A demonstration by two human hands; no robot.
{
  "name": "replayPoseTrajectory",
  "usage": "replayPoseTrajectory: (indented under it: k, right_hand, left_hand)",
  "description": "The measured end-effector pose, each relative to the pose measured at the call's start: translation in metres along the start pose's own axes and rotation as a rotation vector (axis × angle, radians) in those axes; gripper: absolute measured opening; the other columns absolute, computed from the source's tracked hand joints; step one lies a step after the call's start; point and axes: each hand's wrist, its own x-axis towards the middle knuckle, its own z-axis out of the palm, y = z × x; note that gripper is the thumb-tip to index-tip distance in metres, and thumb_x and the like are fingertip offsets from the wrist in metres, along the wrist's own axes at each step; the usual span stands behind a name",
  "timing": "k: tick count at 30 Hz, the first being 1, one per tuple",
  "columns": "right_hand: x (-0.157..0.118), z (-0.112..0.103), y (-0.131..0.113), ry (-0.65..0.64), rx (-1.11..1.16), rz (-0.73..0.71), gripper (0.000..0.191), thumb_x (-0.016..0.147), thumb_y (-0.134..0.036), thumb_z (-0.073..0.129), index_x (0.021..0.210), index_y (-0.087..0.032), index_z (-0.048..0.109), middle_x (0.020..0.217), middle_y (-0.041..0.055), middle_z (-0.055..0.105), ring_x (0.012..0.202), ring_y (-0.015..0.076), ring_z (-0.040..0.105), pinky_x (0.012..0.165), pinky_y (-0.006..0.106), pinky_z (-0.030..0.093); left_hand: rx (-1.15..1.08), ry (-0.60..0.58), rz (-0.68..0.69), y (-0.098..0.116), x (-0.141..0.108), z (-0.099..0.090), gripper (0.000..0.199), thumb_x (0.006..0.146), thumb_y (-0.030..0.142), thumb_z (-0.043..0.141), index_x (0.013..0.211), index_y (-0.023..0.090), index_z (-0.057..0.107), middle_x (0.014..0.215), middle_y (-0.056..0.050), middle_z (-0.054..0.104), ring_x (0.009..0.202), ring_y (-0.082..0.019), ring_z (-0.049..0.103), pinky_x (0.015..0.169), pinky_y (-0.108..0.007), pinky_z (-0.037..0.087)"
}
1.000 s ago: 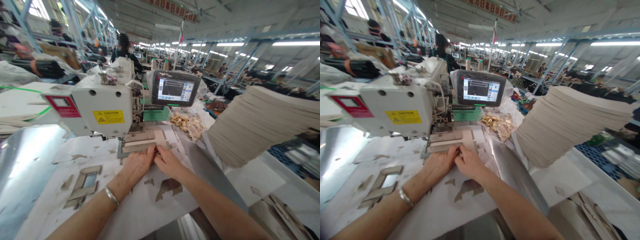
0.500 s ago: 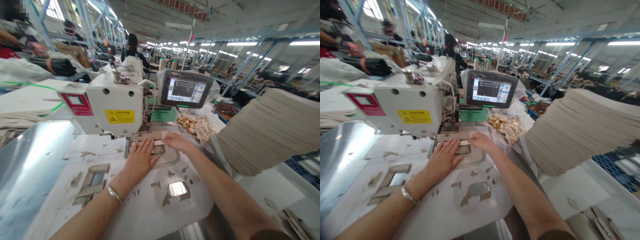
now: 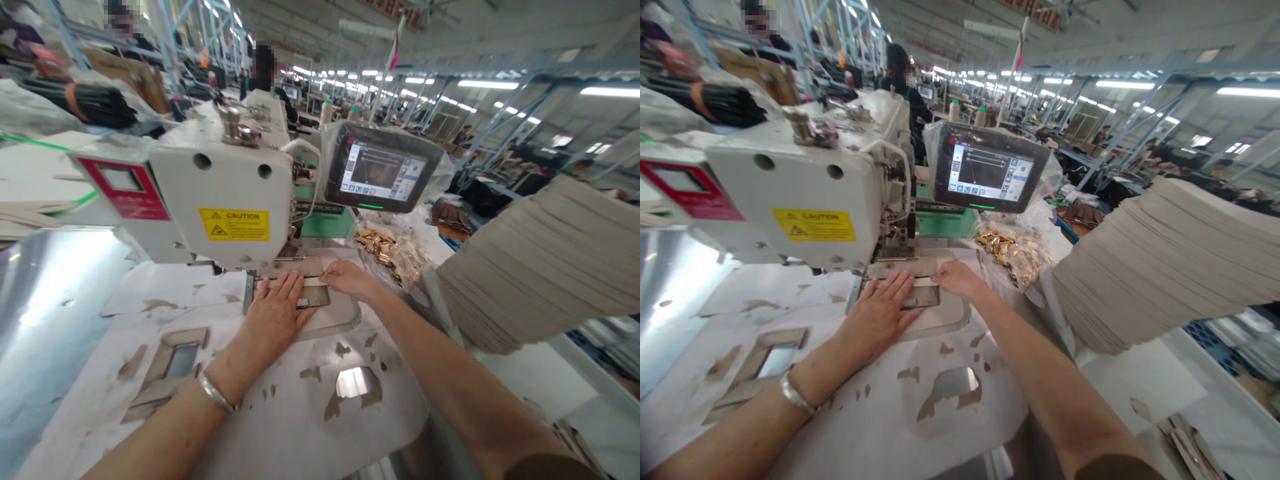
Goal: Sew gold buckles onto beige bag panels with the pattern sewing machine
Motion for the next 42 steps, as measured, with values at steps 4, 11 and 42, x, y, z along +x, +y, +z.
replayPoseTrajectory:
  k: [4, 11, 42]
  right_hand:
    - [0.0, -0.005, -0.007, -0.028, 0.005, 0.005, 0.012, 0.081, -0.02, 0.064, 0.072, -0.016, 0.057, 0.046, -0.0081, 0.046, 0.045, 0.007, 0.04, 0.046, 0.019, 0.028]
    - [-0.004, -0.01, -0.017, -0.017, -0.172, 0.039, 0.022, 0.082, -0.022, 0.065, 0.062, -0.013, 0.06, 0.046, -0.0039, 0.052, 0.044, 0.0071, 0.044, 0.045, 0.02, 0.03]
    - [-0.005, -0.026, -0.021, -0.202, 0.532, 0.204, 0.031, 0.077, -0.012, 0.078, 0.061, -0.014, 0.052, 0.048, -0.0042, 0.056, 0.046, 0.0065, 0.055, 0.05, 0.016, 0.052]
  left_hand:
    - [0.028, -0.017, -0.022, 0.001, 0.001, -0.001, 0.058, 0.097, 0.045, 0.037, 0.145, 0.013, 0.043, 0.153, -0.012, 0.04, 0.142, -0.03, 0.037, 0.116, -0.057, 0.029]
    - [0.046, -0.047, -0.044, 0.004, 0.002, -0.002, 0.058, 0.098, 0.044, 0.037, 0.145, 0.012, 0.041, 0.154, -0.011, 0.04, 0.143, -0.029, 0.036, 0.116, -0.056, 0.028]
    - [-0.007, 0.034, -0.018, 0.005, 0.0, 0.001, 0.056, 0.096, 0.042, 0.037, 0.143, 0.01, 0.045, 0.151, -0.015, 0.044, 0.141, -0.033, 0.039, 0.113, -0.06, 0.026]
